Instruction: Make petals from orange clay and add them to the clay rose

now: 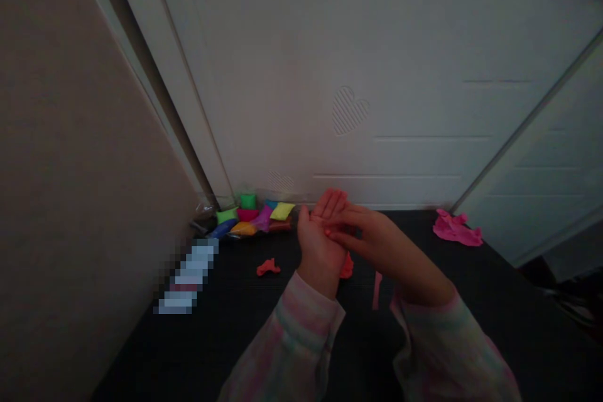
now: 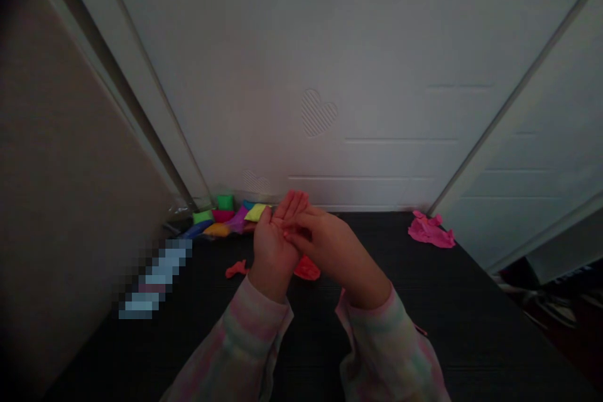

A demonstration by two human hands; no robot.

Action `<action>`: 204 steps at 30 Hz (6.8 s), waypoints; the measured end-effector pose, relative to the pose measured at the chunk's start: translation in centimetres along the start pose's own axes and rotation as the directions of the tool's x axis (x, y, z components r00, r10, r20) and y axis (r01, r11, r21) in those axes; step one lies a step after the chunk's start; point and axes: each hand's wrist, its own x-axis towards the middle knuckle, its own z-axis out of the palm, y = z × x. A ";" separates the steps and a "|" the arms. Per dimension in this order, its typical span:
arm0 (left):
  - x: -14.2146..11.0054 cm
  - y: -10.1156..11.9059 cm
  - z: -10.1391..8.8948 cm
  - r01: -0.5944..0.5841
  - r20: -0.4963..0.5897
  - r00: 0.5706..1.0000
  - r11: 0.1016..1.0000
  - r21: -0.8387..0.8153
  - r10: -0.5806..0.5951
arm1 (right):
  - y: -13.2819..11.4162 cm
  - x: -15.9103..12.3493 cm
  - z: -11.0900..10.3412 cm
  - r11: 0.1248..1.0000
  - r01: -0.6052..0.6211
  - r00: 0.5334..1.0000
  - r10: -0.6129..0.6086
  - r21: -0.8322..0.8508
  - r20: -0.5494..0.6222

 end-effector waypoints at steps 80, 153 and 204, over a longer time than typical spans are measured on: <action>-1.5 7.2 -0.2 -0.464 0.148 0.884 0.870 0.168 0.443 | -0.4 -0.7 0.3 0.996 -0.053 0.999 0.053 -0.068 -0.010; -0.8 5.9 -15.4 -0.524 0.531 0.844 -0.316 0.791 -0.069 | 1.2 -4.3 12.6 0.854 -0.258 0.891 0.391 0.452 -0.231; -1.3 6.0 -15.8 -0.509 0.696 0.698 -0.567 0.648 0.169 | 1.5 -4.4 13.9 0.871 -0.205 0.924 0.323 0.446 -0.205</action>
